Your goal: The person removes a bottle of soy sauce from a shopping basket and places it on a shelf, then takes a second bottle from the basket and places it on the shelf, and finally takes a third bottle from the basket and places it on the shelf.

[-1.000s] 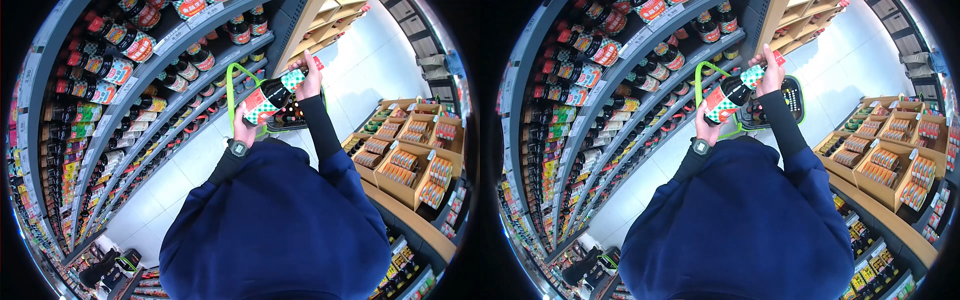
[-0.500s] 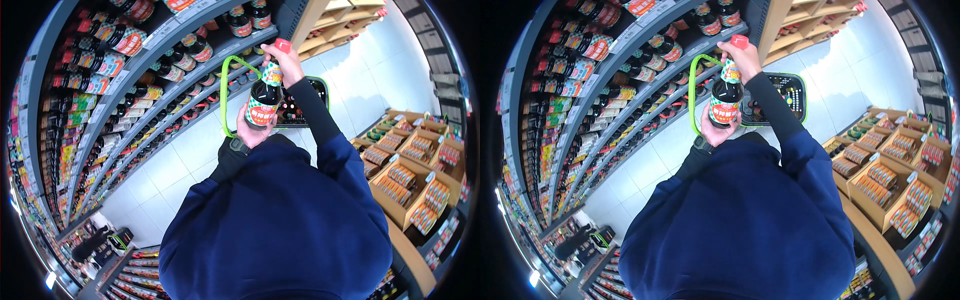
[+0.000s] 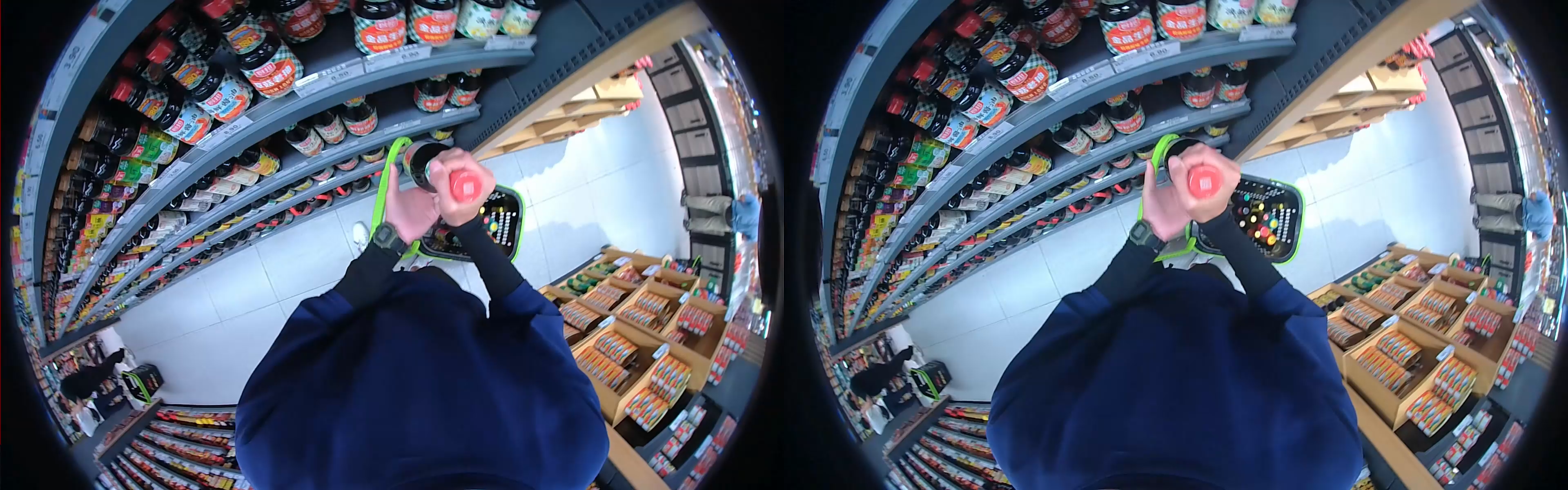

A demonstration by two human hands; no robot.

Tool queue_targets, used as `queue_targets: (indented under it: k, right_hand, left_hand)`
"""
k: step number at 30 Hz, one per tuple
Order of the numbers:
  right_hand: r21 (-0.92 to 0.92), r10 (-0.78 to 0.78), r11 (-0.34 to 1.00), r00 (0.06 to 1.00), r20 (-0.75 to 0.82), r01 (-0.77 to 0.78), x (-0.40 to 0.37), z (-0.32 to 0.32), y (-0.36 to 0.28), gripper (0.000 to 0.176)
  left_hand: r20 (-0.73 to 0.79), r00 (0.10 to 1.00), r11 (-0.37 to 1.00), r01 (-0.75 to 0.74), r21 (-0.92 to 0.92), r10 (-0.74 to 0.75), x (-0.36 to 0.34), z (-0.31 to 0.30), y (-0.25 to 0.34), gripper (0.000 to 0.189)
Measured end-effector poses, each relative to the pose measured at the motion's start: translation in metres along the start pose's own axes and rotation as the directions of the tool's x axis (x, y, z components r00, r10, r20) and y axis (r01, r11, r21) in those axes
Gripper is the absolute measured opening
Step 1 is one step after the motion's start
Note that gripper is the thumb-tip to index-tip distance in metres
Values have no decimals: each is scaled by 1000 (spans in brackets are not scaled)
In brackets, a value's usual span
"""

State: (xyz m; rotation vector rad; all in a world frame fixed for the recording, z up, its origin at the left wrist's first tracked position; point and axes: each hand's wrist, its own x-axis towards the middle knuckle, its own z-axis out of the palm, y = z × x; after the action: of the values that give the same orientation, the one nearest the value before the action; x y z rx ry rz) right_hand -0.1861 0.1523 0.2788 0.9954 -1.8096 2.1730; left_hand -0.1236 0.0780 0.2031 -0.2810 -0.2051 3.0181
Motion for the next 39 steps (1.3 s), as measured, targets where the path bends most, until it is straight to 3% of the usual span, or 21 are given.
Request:
queue_targets:
  k: [4, 5, 7, 8, 10, 14, 17, 24, 29, 39]
  right_hand:
    - [-75, -227, 967, 955, 191, 245, 2, 9, 17, 12]
    - [-88, -256, 954, 932, 256, 286, 3, 10, 15, 14]
    - [-151, -216, 948, 913, 347, 282, 2, 8, 25, 14]
    - [-207, -195, 935, 904, 382, 289, 1, 8, 31, 14]
    - [-270, -129, 926, 893, 431, 265, 0, 6, 44, 16]
    - [-295, -118, 915, 884, 453, 274, 4, 11, 69, 17]
    - [-359, -54, 901, 885, 463, 242, 6, 11, 75, 16]
    - [-371, -34, 898, 879, 475, 236, 18, 12, 100, 18]
    - [-349, 29, 927, 901, 432, 138, 30, 12, 117, 15]
    - [-295, 172, 954, 899, 404, -50, 56, 16, 141, 12]
  left_hand:
    - [-17, 998, 997, 64, 37, -63, 43, -14, 35, 84]
    - [-8, 1000, 991, 18, 134, -17, 48, -16, 41, 80]
    - [22, 997, 943, -73, 325, 69, 65, -20, 58, 73]
    - [77, 997, 947, -16, 320, -9, 75, -23, 73, 79]
    - [14, 999, 962, -33, 271, 31, 90, -32, 86, 78]
    - [48, 998, 980, -35, 196, 26, 105, -46, 98, 74]
    - [81, 990, 949, -134, 285, 116, 117, -56, 110, 73]
    - [10, 996, 974, -87, 211, 86, 126, -67, 122, 78]
    - [-104, 981, 967, -137, 213, 162, 135, -76, 122, 72]
    - [-77, 984, 986, -156, 55, 159, 145, -93, 131, 65]
